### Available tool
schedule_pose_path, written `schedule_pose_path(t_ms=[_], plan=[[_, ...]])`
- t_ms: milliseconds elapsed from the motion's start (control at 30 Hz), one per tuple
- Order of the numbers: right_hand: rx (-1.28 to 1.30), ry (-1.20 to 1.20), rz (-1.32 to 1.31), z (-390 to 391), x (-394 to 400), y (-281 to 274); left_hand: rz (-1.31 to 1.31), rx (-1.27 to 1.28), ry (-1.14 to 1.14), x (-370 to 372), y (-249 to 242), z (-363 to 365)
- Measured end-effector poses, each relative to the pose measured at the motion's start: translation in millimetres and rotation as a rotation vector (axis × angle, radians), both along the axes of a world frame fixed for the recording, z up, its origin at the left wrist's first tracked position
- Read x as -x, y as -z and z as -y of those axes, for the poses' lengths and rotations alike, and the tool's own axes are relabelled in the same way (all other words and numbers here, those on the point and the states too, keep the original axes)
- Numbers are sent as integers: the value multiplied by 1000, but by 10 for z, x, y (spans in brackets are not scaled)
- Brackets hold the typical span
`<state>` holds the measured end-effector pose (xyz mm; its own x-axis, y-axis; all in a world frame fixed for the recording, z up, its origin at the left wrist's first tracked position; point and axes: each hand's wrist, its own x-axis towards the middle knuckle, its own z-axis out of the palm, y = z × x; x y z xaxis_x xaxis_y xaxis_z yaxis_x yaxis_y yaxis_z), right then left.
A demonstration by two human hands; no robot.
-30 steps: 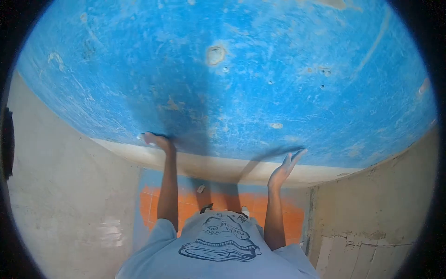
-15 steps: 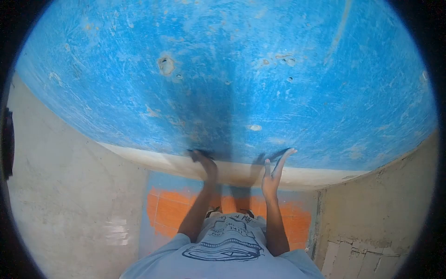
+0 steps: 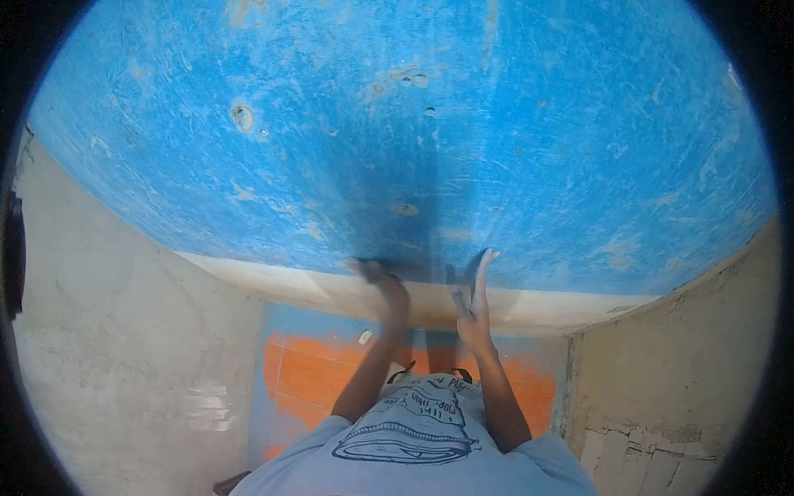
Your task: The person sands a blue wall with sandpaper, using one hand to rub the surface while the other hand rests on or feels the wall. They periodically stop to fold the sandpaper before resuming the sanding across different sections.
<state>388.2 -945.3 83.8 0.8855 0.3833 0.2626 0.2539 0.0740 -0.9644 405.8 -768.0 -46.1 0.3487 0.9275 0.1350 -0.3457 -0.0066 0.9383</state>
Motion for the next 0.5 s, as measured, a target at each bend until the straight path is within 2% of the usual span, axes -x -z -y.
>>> schedule_pose_path(t_ms=[67,133,233,267,367,467,500], plan=[[-39,-38,-59,60,50,-100,-154,-76,146,74,271,374],[-81,-68,-55,107,32,-139,-355,-274,195,152,47,594],[-116,-50,23,294,0,-129,-248,-334,-10,-6,298,-168],[-137,-22,48,358,-27,-127,-279,-491,-106,-52,643,-707],[-168,175,84,444,-76,-108,-97,-282,-245,176,-679,-1191],[-220,342,72,446,-119,-117,54,-88,-171,134,-553,-1612],[-242,378,62,439,-137,-118,-9,-224,-205,113,-539,-1508]])
